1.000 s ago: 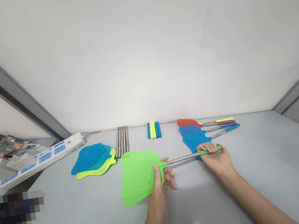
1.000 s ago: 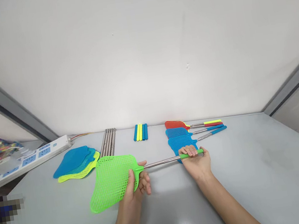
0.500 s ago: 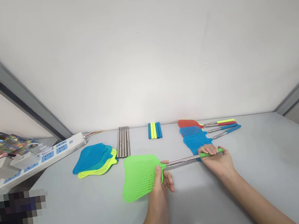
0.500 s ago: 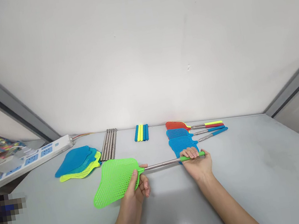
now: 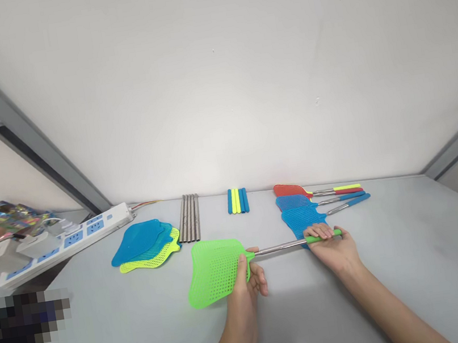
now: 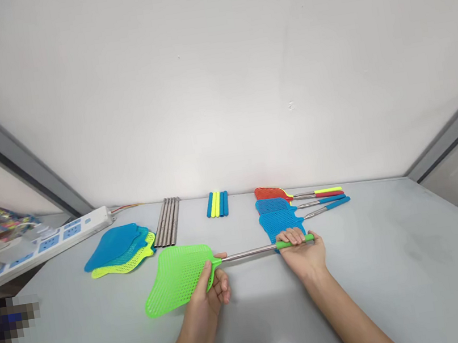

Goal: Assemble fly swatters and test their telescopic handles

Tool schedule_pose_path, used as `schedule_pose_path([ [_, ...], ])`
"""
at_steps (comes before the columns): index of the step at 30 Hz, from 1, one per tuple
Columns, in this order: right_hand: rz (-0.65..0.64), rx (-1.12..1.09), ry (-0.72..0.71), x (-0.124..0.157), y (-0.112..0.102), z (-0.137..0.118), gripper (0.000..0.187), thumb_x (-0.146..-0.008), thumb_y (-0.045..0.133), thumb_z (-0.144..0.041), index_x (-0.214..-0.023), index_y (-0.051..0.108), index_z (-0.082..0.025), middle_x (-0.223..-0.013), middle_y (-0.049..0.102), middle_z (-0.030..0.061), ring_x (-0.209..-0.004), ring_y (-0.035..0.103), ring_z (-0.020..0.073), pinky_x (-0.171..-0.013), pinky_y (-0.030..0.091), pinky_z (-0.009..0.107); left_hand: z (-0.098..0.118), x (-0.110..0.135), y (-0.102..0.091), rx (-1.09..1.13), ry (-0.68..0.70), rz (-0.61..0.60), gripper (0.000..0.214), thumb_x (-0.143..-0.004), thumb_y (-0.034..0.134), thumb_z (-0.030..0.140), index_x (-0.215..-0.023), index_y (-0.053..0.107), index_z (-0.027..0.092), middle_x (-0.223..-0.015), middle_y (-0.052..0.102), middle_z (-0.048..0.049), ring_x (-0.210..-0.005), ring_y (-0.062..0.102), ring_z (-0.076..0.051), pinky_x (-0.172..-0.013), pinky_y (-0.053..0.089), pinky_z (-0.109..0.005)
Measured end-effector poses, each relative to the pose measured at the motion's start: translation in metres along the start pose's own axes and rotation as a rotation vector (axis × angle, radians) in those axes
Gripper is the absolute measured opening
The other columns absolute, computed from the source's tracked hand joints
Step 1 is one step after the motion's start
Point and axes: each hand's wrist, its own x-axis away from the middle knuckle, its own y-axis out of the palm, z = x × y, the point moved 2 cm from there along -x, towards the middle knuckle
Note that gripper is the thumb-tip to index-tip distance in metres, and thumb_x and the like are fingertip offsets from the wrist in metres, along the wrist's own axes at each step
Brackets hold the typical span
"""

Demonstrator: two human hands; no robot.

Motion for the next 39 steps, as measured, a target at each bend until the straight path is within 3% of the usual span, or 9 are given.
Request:
schedule_pose_path([
  [9, 0.032, -0.042, -0.001, 0.0022, 0.0025, 0.0003, 0.022, -0.055, 0.034, -0.017, -0.056, 0.012, -0.019, -0.047, 0.022, -0.0064, -0.039, 0.027, 0.0082, -0.041, 0.032, 0.024, -0.0016, -0.0018, -0.0013, -0.029, 0.003, -0.028, 0.03, -0.077, 0.037, 0.042, -0.093, 0.048, 0.02, -0.053, 0.04, 0.0043, -0.047, 0.036, -0.008, -0.052, 0.031, -0.022],
  [25, -0.056, 0.214, -0.051, 0.0017, 0.0006, -0.0007, 0.025, -0.058, 0.034, -0.019, -0.054, 0.01, -0.018, -0.047, 0.022, -0.0059, -0.039, 0.032, 0.0085, -0.042, 0.034, 0.027, -0.0041, -0.0057, -0.0036, 0.014, 0.0, -0.012, 0.032, -0.074, 0.042, 0.042, -0.092, 0.051, 0.017, -0.054, 0.043, 0.0036, -0.047, 0.039, -0.008, -0.05, 0.032, -0.021],
  [39, -0.031, 0.161, -0.024, 0.0038, 0.003, 0.0013, 0.025, -0.057, 0.033, -0.019, -0.056, 0.008, -0.018, -0.047, 0.022, -0.0056, -0.039, 0.031, 0.0079, -0.042, 0.035, 0.026, 0.0007, -0.0061, -0.0028, 0.078, 0.043, -0.043, 0.028, -0.073, 0.047, 0.038, -0.09, 0.051, 0.017, -0.057, 0.042, 0.0033, -0.048, 0.038, -0.007, -0.05, 0.032, -0.021],
])
